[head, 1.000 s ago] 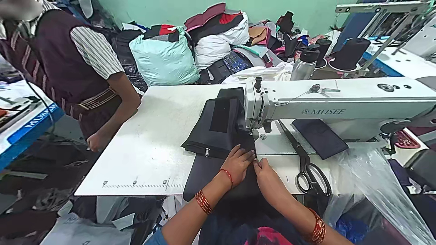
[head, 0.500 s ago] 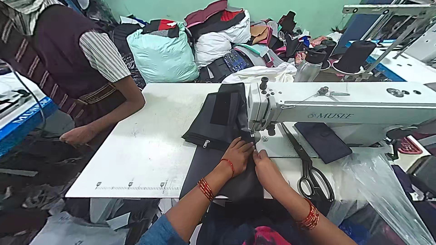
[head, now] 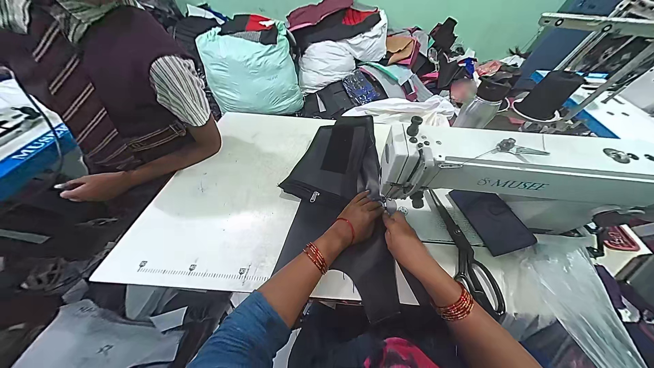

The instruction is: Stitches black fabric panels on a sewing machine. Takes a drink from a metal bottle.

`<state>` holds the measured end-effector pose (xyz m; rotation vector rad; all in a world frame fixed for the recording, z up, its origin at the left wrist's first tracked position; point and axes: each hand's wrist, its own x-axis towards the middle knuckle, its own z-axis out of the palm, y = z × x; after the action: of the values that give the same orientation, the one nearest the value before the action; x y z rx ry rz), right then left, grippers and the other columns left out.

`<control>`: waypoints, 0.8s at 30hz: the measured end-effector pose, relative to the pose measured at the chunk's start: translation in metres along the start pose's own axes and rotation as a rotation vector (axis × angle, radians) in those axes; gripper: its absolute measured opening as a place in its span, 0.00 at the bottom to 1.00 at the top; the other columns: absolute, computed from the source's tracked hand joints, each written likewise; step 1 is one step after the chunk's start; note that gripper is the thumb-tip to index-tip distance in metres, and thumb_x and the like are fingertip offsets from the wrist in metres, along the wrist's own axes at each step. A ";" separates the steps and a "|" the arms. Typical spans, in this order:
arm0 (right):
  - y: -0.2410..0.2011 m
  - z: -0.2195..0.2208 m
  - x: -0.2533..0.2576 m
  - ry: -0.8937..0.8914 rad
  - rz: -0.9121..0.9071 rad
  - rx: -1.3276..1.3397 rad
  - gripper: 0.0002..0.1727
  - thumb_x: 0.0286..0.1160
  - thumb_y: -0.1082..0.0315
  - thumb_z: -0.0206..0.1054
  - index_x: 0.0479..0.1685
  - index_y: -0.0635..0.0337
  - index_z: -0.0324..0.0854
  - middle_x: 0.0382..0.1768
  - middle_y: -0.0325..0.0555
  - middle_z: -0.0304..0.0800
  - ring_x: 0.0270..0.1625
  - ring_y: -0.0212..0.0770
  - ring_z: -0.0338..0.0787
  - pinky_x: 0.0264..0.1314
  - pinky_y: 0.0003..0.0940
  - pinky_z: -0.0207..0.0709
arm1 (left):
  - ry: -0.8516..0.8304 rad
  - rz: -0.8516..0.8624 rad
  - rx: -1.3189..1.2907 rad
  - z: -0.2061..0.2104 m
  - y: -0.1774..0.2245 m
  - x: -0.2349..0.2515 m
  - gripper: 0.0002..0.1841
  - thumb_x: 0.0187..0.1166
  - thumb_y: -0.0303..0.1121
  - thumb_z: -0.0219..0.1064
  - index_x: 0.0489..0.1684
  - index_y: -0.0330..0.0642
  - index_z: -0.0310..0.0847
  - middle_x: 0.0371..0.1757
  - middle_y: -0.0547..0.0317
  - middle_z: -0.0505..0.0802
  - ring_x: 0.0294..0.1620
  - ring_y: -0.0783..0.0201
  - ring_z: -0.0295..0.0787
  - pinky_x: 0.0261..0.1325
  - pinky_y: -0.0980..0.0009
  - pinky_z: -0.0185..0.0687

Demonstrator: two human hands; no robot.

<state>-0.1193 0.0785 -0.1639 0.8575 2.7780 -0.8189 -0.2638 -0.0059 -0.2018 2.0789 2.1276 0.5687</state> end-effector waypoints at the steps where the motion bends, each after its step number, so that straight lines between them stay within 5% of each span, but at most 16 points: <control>1: 0.000 0.001 0.000 0.004 0.000 -0.005 0.27 0.85 0.79 0.48 0.84 0.71 0.67 0.72 0.69 0.74 0.69 0.59 0.83 0.73 0.43 0.77 | 0.007 0.011 0.003 0.000 0.000 0.000 0.23 0.75 0.20 0.56 0.68 0.31 0.85 0.71 0.42 0.89 0.79 0.45 0.81 0.92 0.48 0.51; 4: 0.003 0.004 -0.002 0.043 -0.008 0.009 0.26 0.86 0.78 0.48 0.83 0.70 0.68 0.72 0.70 0.75 0.69 0.59 0.84 0.73 0.43 0.77 | 0.097 0.031 0.002 0.004 0.002 -0.003 0.19 0.73 0.19 0.59 0.61 0.28 0.88 0.64 0.39 0.92 0.73 0.42 0.86 0.90 0.46 0.58; 6: 0.006 0.004 -0.002 0.073 -0.020 0.045 0.25 0.86 0.77 0.48 0.81 0.70 0.71 0.70 0.70 0.77 0.69 0.59 0.84 0.73 0.43 0.76 | 0.050 -0.074 -0.030 0.000 0.016 -0.006 0.19 0.76 0.21 0.59 0.63 0.27 0.87 0.67 0.37 0.90 0.77 0.40 0.81 0.92 0.46 0.52; 10: 0.010 -0.002 -0.002 0.048 -0.032 0.137 0.24 0.85 0.76 0.52 0.79 0.71 0.73 0.68 0.71 0.79 0.69 0.59 0.83 0.75 0.45 0.74 | -0.301 -0.434 -0.080 -0.018 0.064 -0.010 0.29 0.91 0.40 0.47 0.88 0.34 0.63 0.93 0.47 0.63 0.98 0.49 0.39 0.95 0.42 0.19; 13: 0.019 -0.006 0.000 0.044 -0.045 0.258 0.24 0.84 0.76 0.54 0.79 0.70 0.74 0.64 0.67 0.84 0.64 0.53 0.85 0.73 0.40 0.75 | -0.376 -0.546 -0.095 -0.013 0.082 -0.021 0.42 0.88 0.54 0.52 0.97 0.40 0.41 0.99 0.55 0.43 0.99 0.53 0.23 0.90 0.31 0.15; 17: 0.030 -0.005 -0.002 0.073 0.004 0.413 0.25 0.82 0.75 0.59 0.79 0.66 0.74 0.51 0.54 0.88 0.46 0.40 0.85 0.55 0.34 0.78 | -0.374 -0.575 -0.075 -0.004 0.089 -0.030 0.51 0.81 0.67 0.55 0.99 0.47 0.35 0.99 0.58 0.38 0.99 0.54 0.22 0.87 0.26 0.12; 24: 0.036 0.006 -0.020 0.207 0.025 0.407 0.23 0.82 0.74 0.59 0.75 0.67 0.78 0.47 0.54 0.90 0.42 0.40 0.86 0.51 0.34 0.79 | -0.237 -0.588 -0.203 -0.003 0.084 -0.031 0.30 0.94 0.47 0.38 0.96 0.55 0.52 0.98 0.62 0.50 0.99 0.55 0.32 0.90 0.30 0.13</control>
<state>-0.0836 0.0903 -0.1806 1.0914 2.8078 -1.3961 -0.1845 -0.0382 -0.1764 1.2513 2.2666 0.4100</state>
